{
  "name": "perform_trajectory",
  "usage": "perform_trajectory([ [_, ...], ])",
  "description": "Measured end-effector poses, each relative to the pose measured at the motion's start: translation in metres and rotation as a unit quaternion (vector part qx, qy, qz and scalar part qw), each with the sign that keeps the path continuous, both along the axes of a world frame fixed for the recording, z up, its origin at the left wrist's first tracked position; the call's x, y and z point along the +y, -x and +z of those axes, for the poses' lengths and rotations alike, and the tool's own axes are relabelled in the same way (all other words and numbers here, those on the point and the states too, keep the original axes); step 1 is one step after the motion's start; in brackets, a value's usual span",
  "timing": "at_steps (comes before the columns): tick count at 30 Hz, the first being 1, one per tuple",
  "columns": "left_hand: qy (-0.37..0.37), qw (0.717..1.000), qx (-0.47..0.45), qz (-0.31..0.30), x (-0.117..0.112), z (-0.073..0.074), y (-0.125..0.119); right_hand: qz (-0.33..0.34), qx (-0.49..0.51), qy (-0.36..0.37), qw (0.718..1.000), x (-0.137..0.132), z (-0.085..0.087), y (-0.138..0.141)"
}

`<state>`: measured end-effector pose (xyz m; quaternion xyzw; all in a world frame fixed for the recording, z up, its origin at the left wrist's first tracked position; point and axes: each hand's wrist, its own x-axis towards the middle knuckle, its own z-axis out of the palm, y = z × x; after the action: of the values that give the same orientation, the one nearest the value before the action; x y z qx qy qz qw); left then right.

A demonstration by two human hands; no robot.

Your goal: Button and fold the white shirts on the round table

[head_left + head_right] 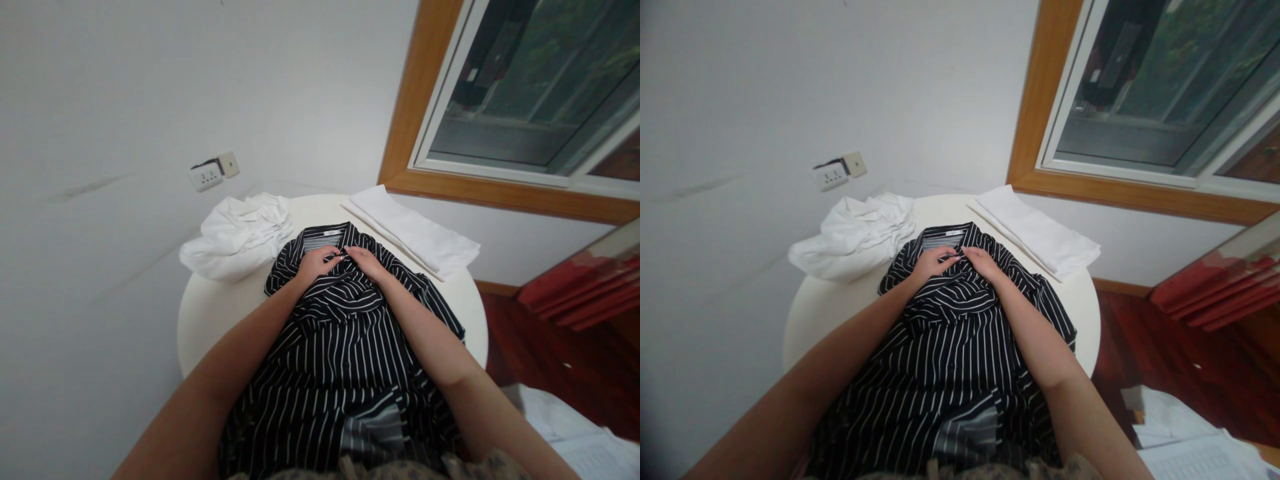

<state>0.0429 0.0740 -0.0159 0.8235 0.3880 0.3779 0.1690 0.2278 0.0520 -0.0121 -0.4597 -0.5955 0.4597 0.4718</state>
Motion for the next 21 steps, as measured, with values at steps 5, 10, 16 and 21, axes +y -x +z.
perform_trajectory([
  [5, -0.007, 1.000, 0.001, -0.003, 0.0004, -0.0012, 0.0009, 0.001, -0.006, -0.004, 1.000, 0.0006, -0.0010, 0.0000],
  [10, -0.008, 1.000, 0.006, 0.011, -0.0016, 0.0005, 0.0011, 0.002, -0.012, -0.012, 1.000, 0.0036, -0.0055, -0.0011],
  [16, -0.007, 1.000, 0.010, 0.025, -0.0011, 0.0003, 0.0018, 0.000, -0.047, -0.039, 0.998, 0.0042, -0.0060, -0.0034],
  [21, 0.003, 1.000, 0.011, 0.020, -0.0035, 0.0044, 0.0017, -0.002, -0.016, -0.013, 1.000, 0.0036, -0.0059, -0.0019],
])
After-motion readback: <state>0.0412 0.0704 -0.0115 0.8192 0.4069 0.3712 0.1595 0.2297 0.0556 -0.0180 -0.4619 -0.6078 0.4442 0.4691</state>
